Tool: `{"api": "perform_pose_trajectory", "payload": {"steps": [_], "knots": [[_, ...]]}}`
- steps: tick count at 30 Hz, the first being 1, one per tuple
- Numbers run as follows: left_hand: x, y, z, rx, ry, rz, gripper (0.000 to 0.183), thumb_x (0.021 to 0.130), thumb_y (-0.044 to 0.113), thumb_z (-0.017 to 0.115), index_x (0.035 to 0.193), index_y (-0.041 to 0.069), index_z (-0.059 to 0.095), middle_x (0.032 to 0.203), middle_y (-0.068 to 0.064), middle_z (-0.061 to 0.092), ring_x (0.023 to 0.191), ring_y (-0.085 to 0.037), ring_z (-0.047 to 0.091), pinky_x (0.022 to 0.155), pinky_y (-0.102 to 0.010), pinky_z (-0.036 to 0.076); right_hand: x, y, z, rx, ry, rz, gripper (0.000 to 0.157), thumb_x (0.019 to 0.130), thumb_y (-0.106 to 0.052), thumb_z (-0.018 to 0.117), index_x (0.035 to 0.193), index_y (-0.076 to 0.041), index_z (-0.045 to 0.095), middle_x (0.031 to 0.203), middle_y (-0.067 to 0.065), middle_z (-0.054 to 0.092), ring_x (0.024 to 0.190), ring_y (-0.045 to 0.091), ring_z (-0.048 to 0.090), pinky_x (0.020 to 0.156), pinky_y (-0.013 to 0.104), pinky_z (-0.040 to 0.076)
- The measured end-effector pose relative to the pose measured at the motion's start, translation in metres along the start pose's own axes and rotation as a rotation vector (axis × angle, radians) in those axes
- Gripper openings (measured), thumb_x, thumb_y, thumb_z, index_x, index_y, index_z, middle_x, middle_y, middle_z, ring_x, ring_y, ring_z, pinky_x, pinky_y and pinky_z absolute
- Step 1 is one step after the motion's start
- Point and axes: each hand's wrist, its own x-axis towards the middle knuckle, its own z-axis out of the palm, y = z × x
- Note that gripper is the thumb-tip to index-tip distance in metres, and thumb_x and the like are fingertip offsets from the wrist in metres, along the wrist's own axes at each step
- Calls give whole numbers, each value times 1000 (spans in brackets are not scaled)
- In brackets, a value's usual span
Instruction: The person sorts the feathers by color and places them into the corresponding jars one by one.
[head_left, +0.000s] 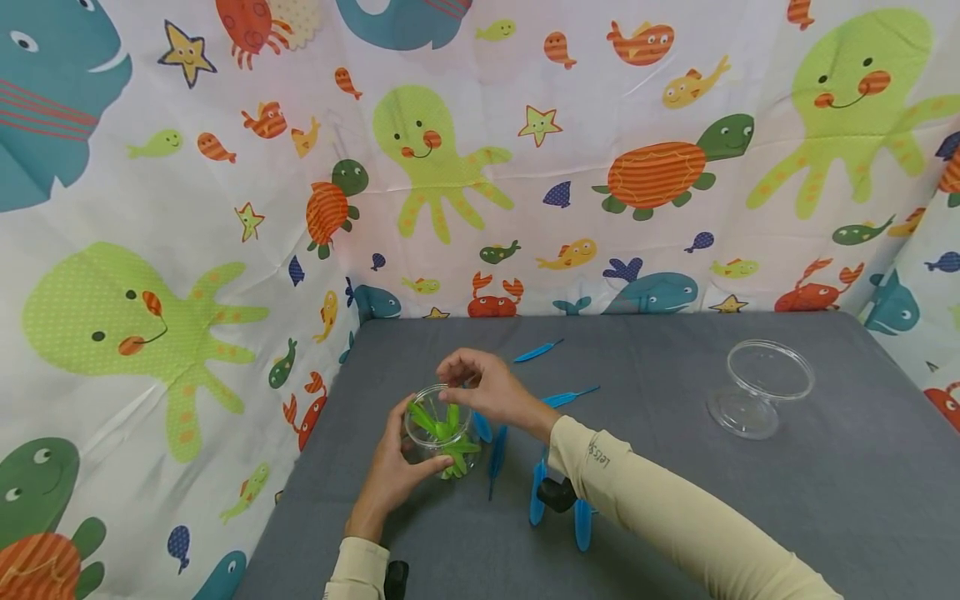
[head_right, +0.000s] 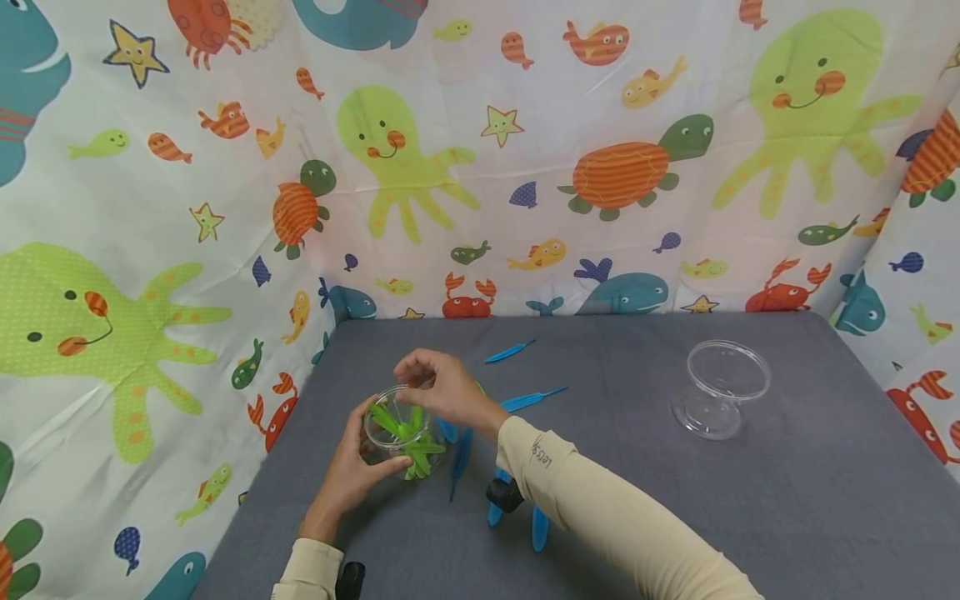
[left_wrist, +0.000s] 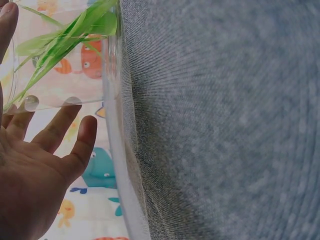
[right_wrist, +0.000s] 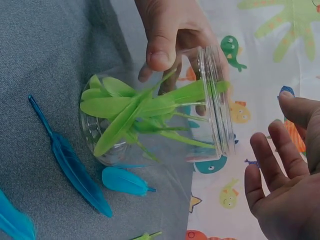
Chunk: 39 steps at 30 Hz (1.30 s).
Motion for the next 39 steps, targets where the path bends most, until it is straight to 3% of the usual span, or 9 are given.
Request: {"api": "perform_pose_trajectory", "payload": {"steps": [19, 24, 29, 39], "knots": [[0, 2, 0, 16, 18, -18, 110, 72, 33, 94, 159, 30, 26, 161, -2, 38, 144, -33, 45, 110, -60, 44, -4, 19, -22, -43, 131, 64, 23, 97, -16, 71, 120, -13, 68, 122, 8, 70, 110, 24, 66, 92, 41, 53], [0, 2, 0, 16, 15, -43, 109, 72, 34, 94, 157, 35, 27, 160, 1, 39, 144, -31, 45, 111, -60, 43, -7, 26, -28, -64, 164, 84, 25, 97, -15, 71, 121, -12, 67, 123, 11, 69, 109, 26, 66, 91, 41, 54], [0, 1, 0, 23, 18, -54, 109, 72, 32, 95, 157, 36, 27, 160, 1, 39, 144, -31, 46, 111, -59, 44, -9, 38, -32, -79, 201, 150, 26, 96, -17, 71, 121, -14, 67, 125, 7, 68, 114, 30, 64, 95, 45, 53], [0, 1, 1, 43, 29, -62, 111, 69, 36, 95, 157, 37, 27, 160, 1, 40, 142, -32, 48, 110, -60, 45, -12, 61, -41, -121, 295, 279, 28, 97, -21, 71, 123, -13, 65, 128, 12, 66, 120, 33, 61, 102, 50, 50]]}}
